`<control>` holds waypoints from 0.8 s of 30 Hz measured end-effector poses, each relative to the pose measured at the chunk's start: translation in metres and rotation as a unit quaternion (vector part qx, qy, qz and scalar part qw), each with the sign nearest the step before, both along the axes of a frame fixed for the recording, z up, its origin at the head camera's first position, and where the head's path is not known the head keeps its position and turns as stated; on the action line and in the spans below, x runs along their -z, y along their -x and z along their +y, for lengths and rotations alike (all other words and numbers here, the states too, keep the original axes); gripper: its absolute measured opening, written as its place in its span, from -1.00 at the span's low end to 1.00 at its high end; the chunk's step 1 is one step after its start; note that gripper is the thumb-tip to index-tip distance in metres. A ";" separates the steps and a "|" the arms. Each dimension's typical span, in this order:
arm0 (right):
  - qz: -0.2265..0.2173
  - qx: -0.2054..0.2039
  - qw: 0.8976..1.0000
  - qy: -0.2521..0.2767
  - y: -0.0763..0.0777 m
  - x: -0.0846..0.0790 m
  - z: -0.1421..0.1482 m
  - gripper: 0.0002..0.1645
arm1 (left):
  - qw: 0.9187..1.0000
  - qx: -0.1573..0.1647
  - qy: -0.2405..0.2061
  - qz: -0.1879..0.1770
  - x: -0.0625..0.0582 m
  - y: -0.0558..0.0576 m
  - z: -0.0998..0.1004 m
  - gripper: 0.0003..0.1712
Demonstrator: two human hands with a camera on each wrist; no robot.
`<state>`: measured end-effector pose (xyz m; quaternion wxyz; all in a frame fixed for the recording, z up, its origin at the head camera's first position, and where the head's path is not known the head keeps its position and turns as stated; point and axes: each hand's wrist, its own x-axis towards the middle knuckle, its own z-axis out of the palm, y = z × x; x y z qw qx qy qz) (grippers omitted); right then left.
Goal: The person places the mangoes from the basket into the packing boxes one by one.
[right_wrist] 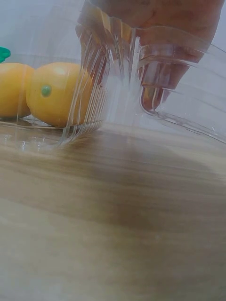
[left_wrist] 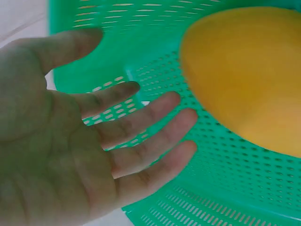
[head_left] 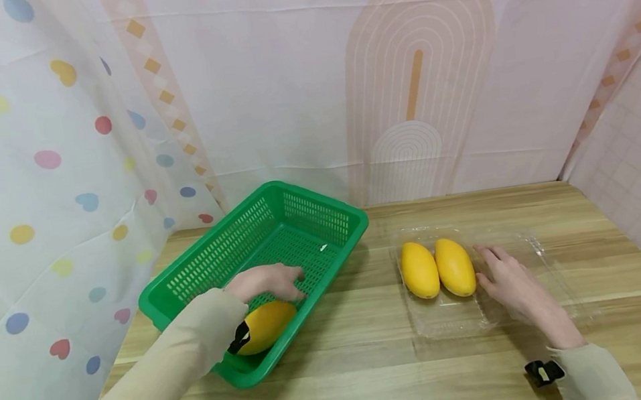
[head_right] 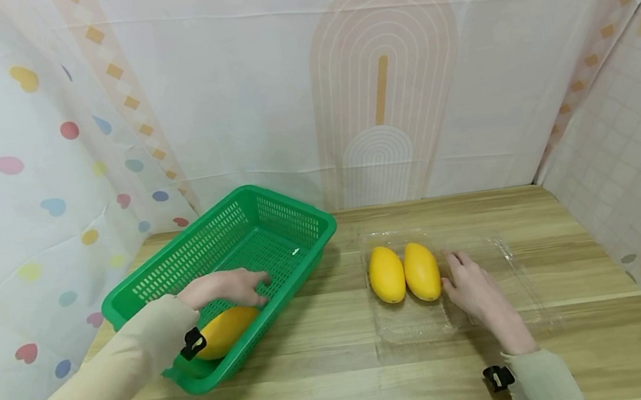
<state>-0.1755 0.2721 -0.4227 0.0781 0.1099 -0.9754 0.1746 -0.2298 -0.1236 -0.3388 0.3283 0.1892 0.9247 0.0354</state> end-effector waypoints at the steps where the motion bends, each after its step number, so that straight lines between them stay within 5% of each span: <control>1: 0.000 0.000 1.000 0.000 0.000 0.000 0.000 -0.36 | 1.000 -0.003 0.006 -0.008 0.001 -0.001 -0.001 -0.40; 13: -0.005 0.002 1.000 0.000 0.000 -0.002 0.000 -0.36 | 0.994 -0.063 0.067 -0.067 0.019 -0.002 -0.017 -0.24; 20: -0.007 -0.002 1.000 0.000 0.001 -0.002 0.001 -0.35 | 0.987 -0.105 0.105 -0.063 0.027 -0.004 -0.015 -0.04; 24: -0.011 0.001 1.000 -0.001 0.001 -0.001 0.001 -0.35 | 0.986 -0.093 0.128 -0.062 0.032 -0.004 -0.012 0.00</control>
